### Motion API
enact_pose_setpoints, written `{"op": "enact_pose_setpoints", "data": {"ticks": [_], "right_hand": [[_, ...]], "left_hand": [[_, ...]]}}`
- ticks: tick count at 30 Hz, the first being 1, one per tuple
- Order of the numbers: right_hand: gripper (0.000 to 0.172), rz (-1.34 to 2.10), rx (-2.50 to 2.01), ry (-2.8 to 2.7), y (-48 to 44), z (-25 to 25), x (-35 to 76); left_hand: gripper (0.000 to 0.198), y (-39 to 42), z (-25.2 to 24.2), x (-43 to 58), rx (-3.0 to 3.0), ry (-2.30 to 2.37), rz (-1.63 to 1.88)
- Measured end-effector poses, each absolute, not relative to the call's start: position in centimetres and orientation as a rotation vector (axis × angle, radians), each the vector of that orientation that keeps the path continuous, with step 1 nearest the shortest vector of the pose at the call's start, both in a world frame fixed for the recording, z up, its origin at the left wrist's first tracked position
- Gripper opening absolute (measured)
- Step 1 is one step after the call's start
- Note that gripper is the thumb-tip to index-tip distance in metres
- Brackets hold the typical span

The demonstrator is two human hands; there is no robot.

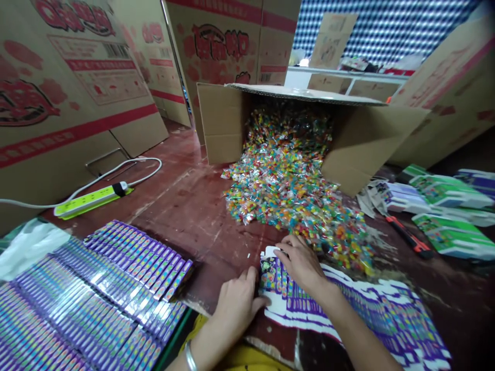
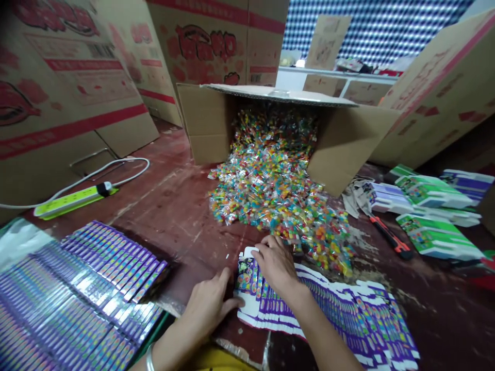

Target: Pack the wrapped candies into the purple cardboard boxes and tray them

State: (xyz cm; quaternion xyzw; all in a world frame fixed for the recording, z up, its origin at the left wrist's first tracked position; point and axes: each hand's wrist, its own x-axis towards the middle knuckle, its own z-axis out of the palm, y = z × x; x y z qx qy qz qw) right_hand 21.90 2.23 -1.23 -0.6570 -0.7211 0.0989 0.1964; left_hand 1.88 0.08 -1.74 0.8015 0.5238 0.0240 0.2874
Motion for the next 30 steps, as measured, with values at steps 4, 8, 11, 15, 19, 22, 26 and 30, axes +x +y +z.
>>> {"op": "enact_pose_setpoints", "data": {"ticks": [4,8,11,15,19,22,26,30], "right_hand": [[0.016,0.402,-1.719,-1.912,1.8,-0.3,22.3],[0.021,0.981,-1.473,-1.527,0.6,1.6,22.2],[0.023,1.175,-1.345,-1.377,-0.2,2.5,21.3],[0.023,1.115,-1.333,-1.371,-1.0,2.7,19.6],[0.025,0.605,-1.404,-1.593,-2.4,2.8,18.8],[0.047,0.476,-1.354,-1.861,-3.7,3.1,18.5],[0.049,0.844,-1.329,-2.012,-4.3,3.9,18.4],[0.026,1.146,-1.348,-1.931,-3.9,5.5,19.2]], "left_hand": [[0.037,0.3,-1.6,1.3,2.105,1.419,0.129],[0.027,1.0,-0.5,-0.2,1.697,1.207,0.572],[0.035,1.2,0.6,-1.0,1.147,0.798,0.667],[0.045,0.1,1.2,-0.8,0.744,0.491,0.560],[0.048,-0.7,1.2,-0.8,0.568,0.421,0.604],[0.045,-0.5,1.1,-1.2,0.579,0.429,0.617],[0.048,-0.2,1.2,-1.9,0.658,0.453,0.588],[0.057,-0.4,1.8,-2.7,0.844,0.522,0.548]]}}
